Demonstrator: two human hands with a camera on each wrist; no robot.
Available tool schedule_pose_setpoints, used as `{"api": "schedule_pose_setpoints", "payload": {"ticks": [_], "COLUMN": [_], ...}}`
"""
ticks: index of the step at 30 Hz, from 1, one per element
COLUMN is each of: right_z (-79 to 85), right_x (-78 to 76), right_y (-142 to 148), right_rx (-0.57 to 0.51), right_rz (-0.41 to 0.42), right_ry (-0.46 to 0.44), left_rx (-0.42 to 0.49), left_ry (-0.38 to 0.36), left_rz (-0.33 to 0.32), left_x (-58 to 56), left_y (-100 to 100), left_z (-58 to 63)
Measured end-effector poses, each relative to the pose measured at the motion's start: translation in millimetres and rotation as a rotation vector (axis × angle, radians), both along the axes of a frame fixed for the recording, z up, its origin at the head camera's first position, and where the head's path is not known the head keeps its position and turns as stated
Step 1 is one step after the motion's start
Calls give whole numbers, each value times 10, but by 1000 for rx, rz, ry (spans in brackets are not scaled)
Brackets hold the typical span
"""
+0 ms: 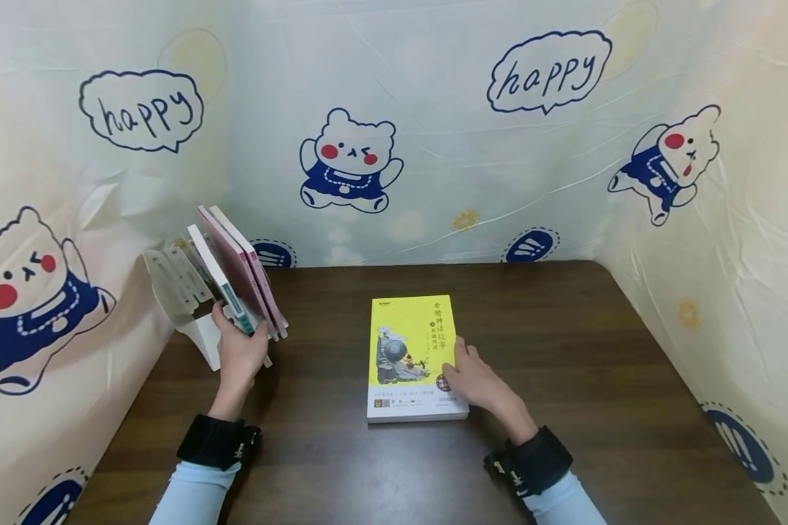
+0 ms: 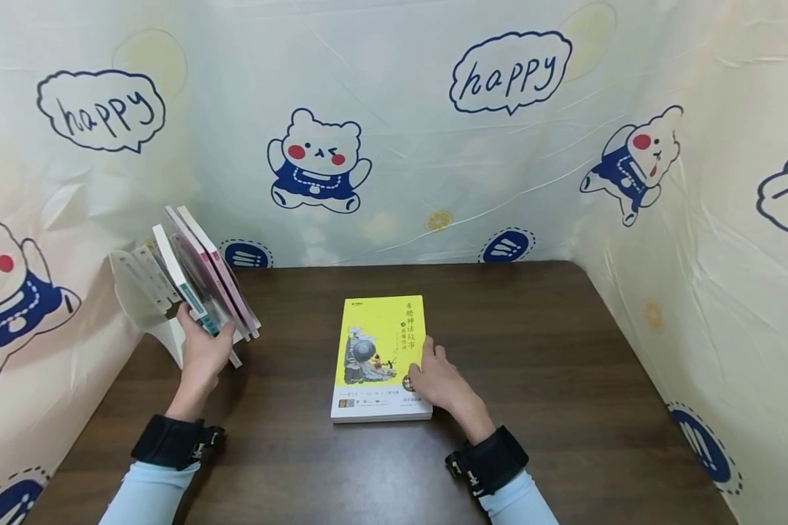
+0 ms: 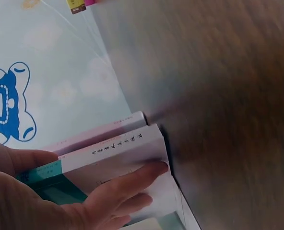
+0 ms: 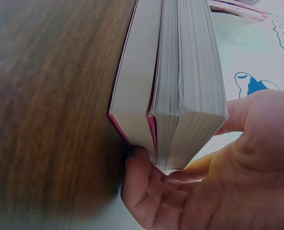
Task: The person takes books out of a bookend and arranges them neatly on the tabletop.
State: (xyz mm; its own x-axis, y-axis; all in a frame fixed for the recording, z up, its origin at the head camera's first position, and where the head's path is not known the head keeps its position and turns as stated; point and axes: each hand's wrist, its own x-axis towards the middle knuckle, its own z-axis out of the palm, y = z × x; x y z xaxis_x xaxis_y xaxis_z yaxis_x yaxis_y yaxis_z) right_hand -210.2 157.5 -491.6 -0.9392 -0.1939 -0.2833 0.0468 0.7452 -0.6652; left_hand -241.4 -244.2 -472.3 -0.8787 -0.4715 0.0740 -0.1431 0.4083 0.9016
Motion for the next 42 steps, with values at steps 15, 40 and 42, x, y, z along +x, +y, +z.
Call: {"api": "schedule_pose_setpoints", "payload": {"ticks": [15,40,42], "right_z": [-3,4,6], "right_x": [-13,13,11], "right_y": [2,-14,-14], "right_rx": [2,4,4], "right_rz": [-4,0,-2], "right_ry": [-4,9,12], "left_rx": [-120,-103,-110], "left_ry": [103,187,180], "left_rz": [-2,18,22], "left_x": [80,205,208], "left_y": [15,36,38], "left_z": [-30,-34,-15]}}
